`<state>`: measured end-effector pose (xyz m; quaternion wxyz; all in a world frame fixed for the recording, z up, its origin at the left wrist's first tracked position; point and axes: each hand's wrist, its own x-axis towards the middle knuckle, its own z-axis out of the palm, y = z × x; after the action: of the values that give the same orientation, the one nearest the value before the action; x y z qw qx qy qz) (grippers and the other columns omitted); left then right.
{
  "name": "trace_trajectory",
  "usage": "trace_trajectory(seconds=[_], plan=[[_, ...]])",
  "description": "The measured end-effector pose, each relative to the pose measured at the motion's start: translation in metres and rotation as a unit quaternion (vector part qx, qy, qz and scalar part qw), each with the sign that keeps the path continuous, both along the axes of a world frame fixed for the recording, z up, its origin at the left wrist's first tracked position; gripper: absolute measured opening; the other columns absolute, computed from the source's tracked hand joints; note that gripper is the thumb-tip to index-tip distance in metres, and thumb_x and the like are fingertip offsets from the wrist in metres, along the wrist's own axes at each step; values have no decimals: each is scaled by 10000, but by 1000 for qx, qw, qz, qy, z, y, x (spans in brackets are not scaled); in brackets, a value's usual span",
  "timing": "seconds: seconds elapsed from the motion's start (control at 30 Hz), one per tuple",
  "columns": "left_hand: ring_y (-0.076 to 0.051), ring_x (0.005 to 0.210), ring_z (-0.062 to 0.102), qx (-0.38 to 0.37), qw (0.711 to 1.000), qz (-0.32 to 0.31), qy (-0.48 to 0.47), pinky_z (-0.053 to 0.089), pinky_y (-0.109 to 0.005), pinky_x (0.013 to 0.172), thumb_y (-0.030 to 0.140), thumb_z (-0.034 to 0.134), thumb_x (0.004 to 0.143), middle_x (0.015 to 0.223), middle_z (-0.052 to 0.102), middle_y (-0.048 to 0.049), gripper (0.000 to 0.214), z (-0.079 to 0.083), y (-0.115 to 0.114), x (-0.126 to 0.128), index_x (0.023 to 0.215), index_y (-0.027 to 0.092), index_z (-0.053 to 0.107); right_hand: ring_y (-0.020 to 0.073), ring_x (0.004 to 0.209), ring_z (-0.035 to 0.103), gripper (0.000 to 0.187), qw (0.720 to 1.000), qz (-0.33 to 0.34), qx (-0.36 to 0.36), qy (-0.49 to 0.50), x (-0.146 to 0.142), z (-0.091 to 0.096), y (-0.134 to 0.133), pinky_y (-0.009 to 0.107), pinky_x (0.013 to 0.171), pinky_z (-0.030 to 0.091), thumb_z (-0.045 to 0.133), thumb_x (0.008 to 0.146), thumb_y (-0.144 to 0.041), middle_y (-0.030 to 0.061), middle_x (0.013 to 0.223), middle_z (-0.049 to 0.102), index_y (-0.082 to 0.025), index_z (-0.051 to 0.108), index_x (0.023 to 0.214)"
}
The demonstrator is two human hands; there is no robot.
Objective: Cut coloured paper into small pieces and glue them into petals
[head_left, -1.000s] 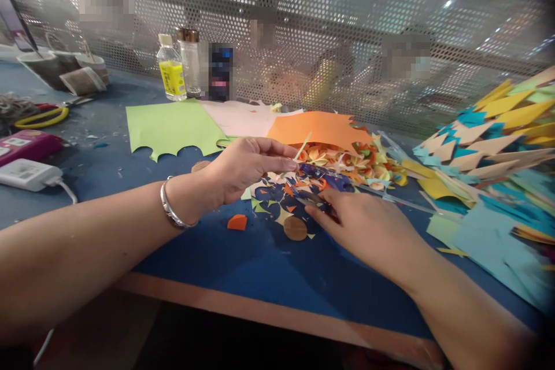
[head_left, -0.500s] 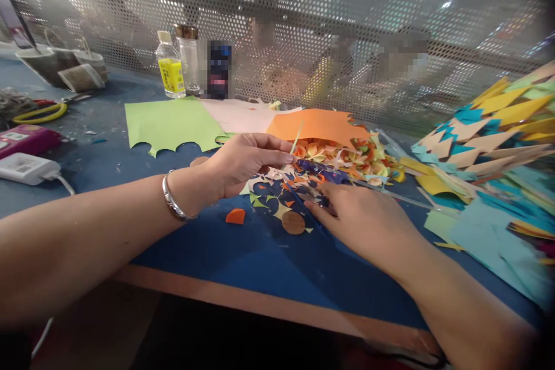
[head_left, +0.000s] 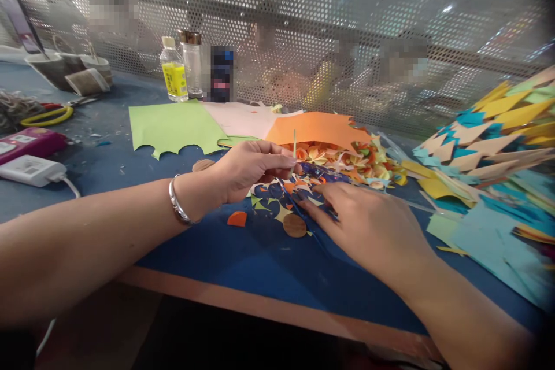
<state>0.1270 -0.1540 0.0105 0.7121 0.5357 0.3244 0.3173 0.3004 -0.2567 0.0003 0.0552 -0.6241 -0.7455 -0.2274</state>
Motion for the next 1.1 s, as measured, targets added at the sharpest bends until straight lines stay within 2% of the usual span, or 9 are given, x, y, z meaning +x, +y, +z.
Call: trace_trajectory(seconds=[0.1,0.2,0.33,0.5,0.8,0.93,1.1], plan=[[-49,611,555,-16,1000,2,10,368,-199,603,140,667,816,732,682,-21,129,2,-6,2,699,119,615,194,684,691,228,983,106,150,19,-2,1,-4,306,580,439,576,924,-342,64,847,742,-160,676,1017],[-43,575,543,-32,999,-1,10,364,-192,598,130,655,823,641,636,10,147,3,-13,4,681,121,616,182,766,703,268,961,173,215,25,-4,4,-6,290,671,491,660,872,-215,66,952,745,-146,639,1130],[-51,570,563,-61,998,1,4,384,-202,620,113,644,825,615,619,18,154,2,-20,8,673,124,623,186,772,702,269,952,206,228,11,-5,6,-5,295,648,498,689,836,-144,76,968,740,-137,643,1101],[-79,575,595,-87,996,-30,-14,400,-215,597,129,613,853,602,641,-6,179,1,-24,10,675,124,629,169,716,689,214,948,228,220,12,-3,6,-2,290,606,485,677,832,-99,59,894,738,-139,657,1041],[-42,529,550,-79,996,-30,-31,383,-179,560,99,675,779,585,603,29,159,1,-23,10,645,125,595,177,762,700,170,946,256,190,51,-4,3,-3,285,697,521,657,842,-87,70,909,735,-140,666,1003],[-33,519,549,-48,998,-16,-27,402,-172,568,91,671,788,580,599,37,146,-1,-20,11,671,126,591,169,777,696,167,946,254,169,112,-6,2,-2,273,693,529,640,858,-93,63,918,718,-166,659,1007],[-66,532,607,6,999,-41,5,448,-201,573,99,583,855,601,643,9,165,-3,-18,10,693,128,598,183,852,665,132,925,235,185,235,-7,4,2,301,758,541,655,843,-89,66,900,667,-194,664,923]])
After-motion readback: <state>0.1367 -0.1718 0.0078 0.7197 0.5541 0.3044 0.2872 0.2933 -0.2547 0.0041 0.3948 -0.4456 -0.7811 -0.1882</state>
